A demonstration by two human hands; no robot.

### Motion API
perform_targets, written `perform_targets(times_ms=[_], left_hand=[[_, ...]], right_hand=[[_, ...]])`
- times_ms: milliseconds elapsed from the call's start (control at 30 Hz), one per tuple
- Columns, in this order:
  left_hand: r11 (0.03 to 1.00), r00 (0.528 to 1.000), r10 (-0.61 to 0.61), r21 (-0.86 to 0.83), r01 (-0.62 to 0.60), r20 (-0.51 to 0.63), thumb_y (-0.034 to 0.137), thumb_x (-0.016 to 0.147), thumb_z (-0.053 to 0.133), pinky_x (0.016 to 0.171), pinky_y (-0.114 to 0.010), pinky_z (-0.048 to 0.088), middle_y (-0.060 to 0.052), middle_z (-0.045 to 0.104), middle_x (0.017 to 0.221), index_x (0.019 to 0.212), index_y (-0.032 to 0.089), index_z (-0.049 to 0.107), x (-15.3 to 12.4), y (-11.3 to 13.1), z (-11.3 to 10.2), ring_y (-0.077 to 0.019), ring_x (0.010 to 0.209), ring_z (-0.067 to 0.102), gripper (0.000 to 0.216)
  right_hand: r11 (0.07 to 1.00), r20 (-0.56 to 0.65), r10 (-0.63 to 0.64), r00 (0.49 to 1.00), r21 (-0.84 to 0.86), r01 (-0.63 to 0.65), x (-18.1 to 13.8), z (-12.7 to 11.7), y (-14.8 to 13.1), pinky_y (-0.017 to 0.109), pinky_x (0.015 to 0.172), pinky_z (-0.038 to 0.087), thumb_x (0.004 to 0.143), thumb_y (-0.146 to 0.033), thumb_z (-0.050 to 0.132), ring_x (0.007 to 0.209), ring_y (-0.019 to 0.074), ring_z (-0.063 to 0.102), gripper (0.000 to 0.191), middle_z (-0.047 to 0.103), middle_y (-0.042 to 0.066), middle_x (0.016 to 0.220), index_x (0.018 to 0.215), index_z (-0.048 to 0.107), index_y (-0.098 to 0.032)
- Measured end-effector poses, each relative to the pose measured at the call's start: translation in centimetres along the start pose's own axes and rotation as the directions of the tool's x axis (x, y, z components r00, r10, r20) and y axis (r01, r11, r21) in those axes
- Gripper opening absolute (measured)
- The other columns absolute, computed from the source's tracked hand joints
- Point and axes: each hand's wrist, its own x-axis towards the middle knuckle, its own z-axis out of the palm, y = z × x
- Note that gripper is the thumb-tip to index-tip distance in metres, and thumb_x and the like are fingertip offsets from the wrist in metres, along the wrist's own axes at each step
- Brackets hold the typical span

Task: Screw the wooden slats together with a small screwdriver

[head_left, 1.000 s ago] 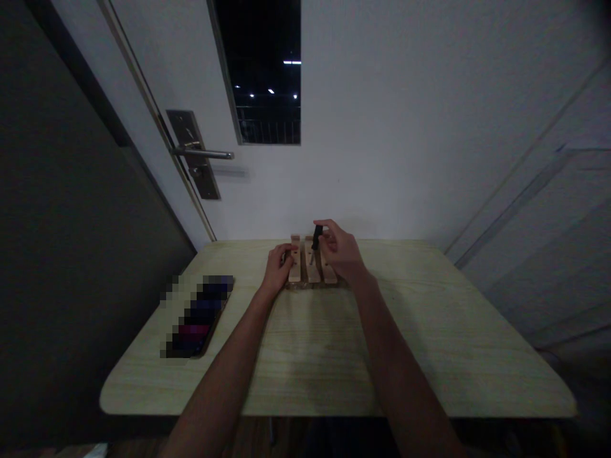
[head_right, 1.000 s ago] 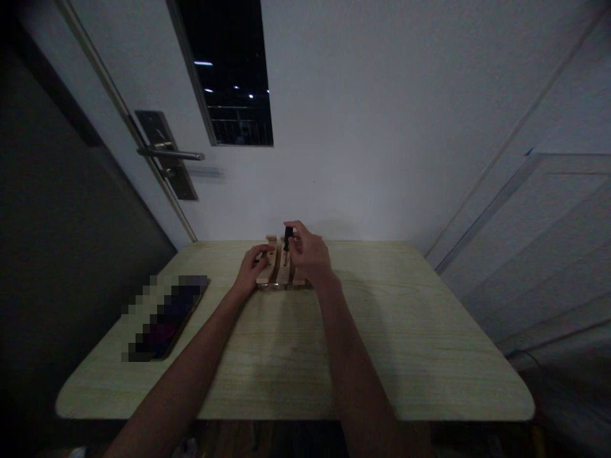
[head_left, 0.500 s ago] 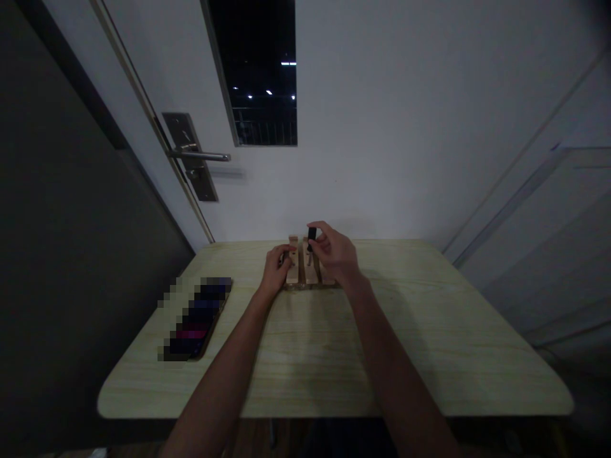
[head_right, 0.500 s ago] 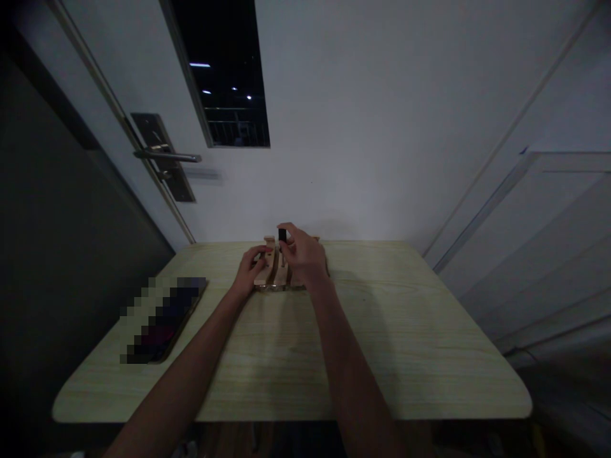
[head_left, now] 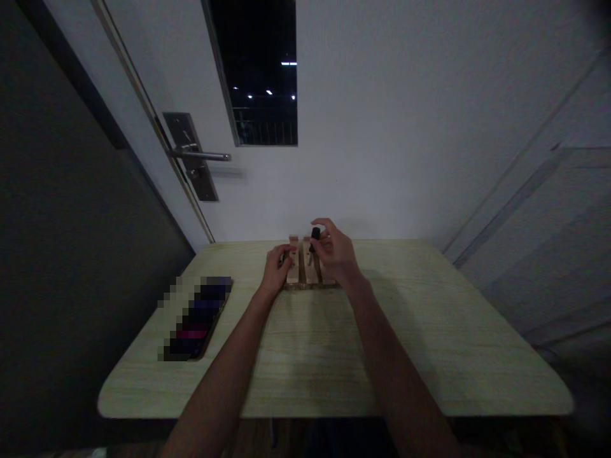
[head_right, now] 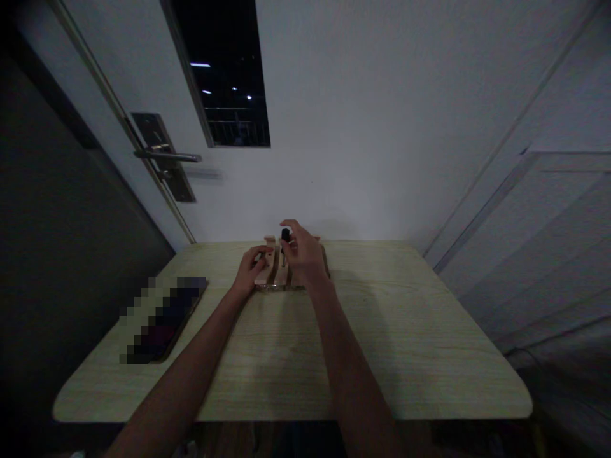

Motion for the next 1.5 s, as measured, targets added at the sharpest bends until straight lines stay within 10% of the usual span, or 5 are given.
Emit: perform_targets(times_ms=[300, 1200, 1500], left_hand=[[1.0, 1.0, -0.005, -0.022, 0.005, 0.014, 0.023, 0.08, 0.046, 0.088, -0.039, 0.045, -0.006, 0.059, 0.112, 0.1, 0.02, 0.06, 0.01, -0.02, -0.03, -0.0227, 0.107, 0.05, 0.025], [0.999, 1.0, 0.03, 0.013, -0.03, -0.006, 0.022, 0.078, 0.047, 0.088, -0.039, 0.045, -0.006, 0.061, 0.108, 0.097, 0.02, 0.062, 0.11, -0.25, 0.04, -0.0227, 0.105, 0.052, 0.025], [1.0, 1.0, 0.009, 0.024, -0.009, 0.002, 0.021, 0.078, 0.047, 0.09, -0.039, 0.044, -0.006, 0.06, 0.111, 0.099, 0.021, 0.062, 0.05, -0.04, 0.0, -0.0225, 0.106, 0.051, 0.026]], right_hand=[[0.996, -0.035, -0.09, 0.995, 0.005, 0.091, -0.02, 0.07, 0.0, 0.034, 0.079, 0.051, 0.083, -0.02, 0.049, 0.085, 0.0163, 0.061, 0.032, 0.062, 0.007, 0.111, 0.114, 0.057, -0.023], [1.0, -0.001, 0.017, 1.0, -0.024, -0.017, -0.28, 0.06, -0.25, 0.029, 0.064, 0.052, 0.08, -0.029, 0.059, 0.067, 0.0146, 0.062, 0.031, 0.066, 0.0, 0.086, 0.111, 0.054, -0.028], [0.995, -0.003, -0.075, 0.997, -0.07, 0.075, -0.23, -0.16, -0.16, 0.032, 0.074, 0.052, 0.086, -0.022, 0.048, 0.082, 0.0157, 0.063, 0.036, 0.065, 0.005, 0.109, 0.12, 0.056, -0.025]])
